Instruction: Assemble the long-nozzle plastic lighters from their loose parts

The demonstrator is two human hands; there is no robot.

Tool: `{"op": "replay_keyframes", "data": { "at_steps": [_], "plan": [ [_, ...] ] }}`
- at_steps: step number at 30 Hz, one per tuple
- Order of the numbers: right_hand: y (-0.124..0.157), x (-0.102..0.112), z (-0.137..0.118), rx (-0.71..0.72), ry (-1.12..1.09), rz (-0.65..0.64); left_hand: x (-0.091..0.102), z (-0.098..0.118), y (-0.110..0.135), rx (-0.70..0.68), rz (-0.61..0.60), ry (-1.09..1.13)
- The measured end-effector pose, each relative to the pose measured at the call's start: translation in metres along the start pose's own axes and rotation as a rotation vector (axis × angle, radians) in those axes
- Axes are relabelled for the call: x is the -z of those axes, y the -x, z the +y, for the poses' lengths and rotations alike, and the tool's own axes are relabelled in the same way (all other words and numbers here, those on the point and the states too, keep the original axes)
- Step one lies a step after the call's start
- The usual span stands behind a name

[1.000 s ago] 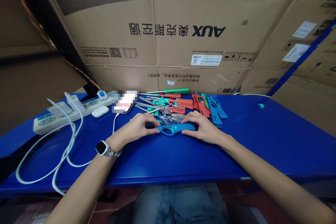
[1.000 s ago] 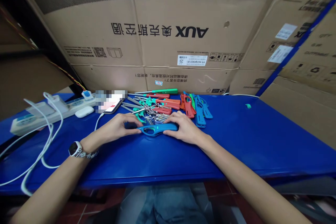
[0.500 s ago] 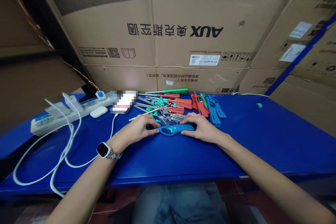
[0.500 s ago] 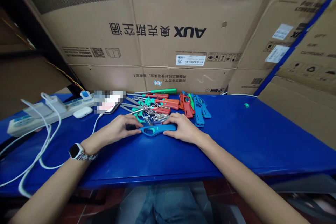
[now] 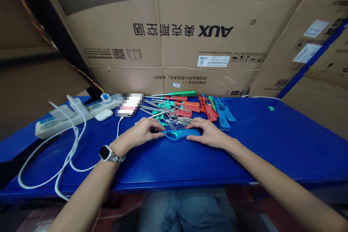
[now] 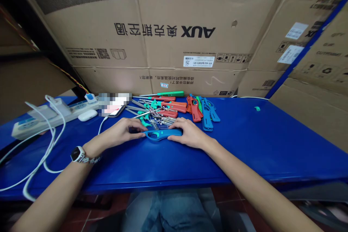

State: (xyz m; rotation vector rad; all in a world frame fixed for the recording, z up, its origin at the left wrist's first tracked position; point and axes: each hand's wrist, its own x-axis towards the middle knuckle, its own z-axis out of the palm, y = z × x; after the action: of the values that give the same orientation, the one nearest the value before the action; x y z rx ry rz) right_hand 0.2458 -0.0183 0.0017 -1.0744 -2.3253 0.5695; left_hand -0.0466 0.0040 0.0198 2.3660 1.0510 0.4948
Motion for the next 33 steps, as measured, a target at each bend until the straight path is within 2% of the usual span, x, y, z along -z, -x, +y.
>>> {"op": "replay_keyframes", "data": {
  "at_steps": [18, 33],
  "plan": [
    [0.0006, 0.0019, 0.0019, -0.048, -0.005, -0.021, -0.0042, -0.0004, -0.0017, -0.02, -0.044, -0.049],
    [0.0027, 0.0016, -0.0038, -0.017, 0.065, -0.043, -0.0031, -0.0022, -0.0003, 0.082, -0.042, -0.013]
  ]
}}
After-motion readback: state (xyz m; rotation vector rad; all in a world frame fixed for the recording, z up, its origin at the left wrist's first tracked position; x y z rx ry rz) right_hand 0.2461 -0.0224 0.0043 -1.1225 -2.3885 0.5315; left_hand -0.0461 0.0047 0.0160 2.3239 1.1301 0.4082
